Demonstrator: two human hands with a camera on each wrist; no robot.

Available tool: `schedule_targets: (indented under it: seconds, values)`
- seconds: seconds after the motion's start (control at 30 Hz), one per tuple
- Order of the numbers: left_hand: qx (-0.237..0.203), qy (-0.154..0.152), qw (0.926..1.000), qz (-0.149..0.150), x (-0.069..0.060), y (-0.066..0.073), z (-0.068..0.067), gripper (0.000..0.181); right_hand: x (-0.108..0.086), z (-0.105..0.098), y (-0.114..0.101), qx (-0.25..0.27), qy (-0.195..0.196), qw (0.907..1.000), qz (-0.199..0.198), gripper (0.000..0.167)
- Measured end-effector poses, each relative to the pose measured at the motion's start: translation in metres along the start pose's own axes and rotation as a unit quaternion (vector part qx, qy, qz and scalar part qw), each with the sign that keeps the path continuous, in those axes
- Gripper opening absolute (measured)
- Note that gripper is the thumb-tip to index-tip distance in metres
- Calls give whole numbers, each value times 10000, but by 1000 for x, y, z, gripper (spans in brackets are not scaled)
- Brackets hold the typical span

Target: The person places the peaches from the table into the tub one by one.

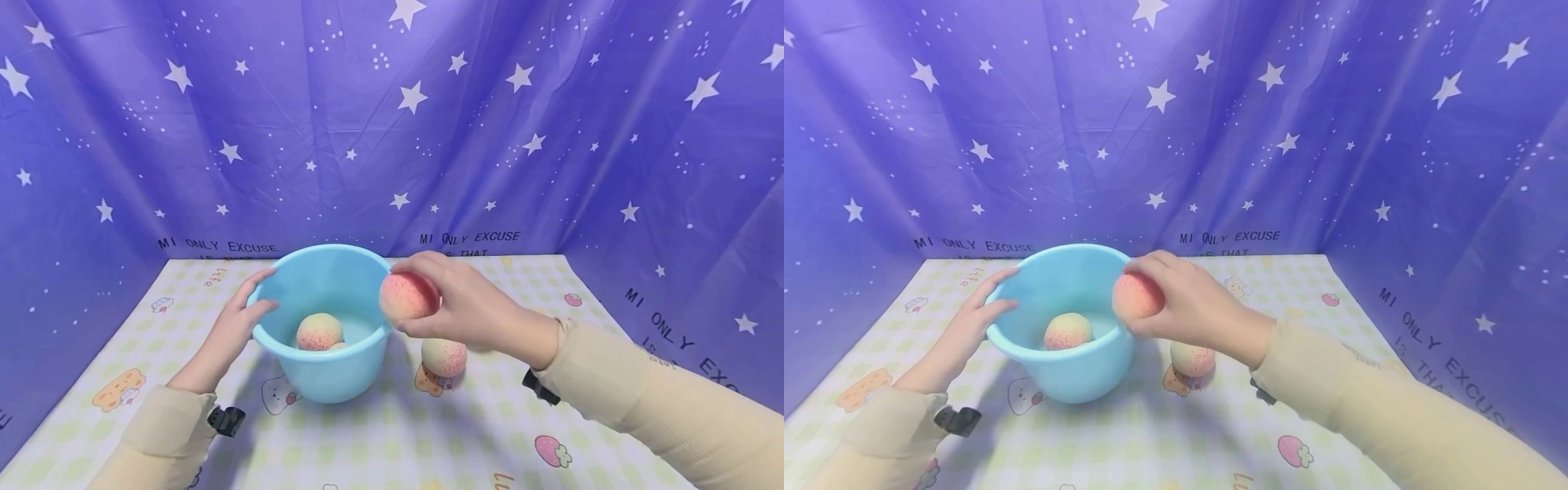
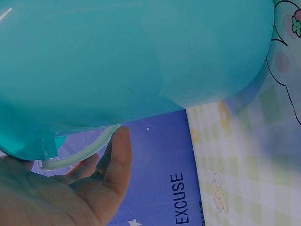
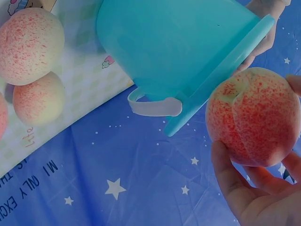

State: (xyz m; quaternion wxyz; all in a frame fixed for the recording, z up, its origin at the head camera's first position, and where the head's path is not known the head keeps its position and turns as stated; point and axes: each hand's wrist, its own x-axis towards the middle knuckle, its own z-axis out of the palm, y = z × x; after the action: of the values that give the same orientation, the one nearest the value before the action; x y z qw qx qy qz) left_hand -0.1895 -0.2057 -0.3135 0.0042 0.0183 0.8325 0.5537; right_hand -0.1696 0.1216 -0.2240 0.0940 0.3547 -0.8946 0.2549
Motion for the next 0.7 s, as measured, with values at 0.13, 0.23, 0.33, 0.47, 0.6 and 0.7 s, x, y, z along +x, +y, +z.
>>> schedule_targets:
  seconds: [0.13,0.23,0.33,0.47,0.6,0.7]
  values:
    - [-94,-36,9999,-3,0,0,1,65,4,0,-1,104,53,9999,58,61]
    - [-117,-53,9999,-2,1,-1,1,65,8,1,-1,199,68,9997,137,60]
    - [-108,-41,9999,-3,1,-1,1,66,12,2,-1,283,96,9994,163,60]
    - [-117,-32,9999,7,1,-2,1,66,17,4,0,306,161,9993,135,59]
    - [-80,-1,10000,48,1,-2,0,65,21,6,0,344,198,9991,180,59]
    - [-26,24,10000,52,0,0,0,65,23,7,0,424,202,9986,253,60]
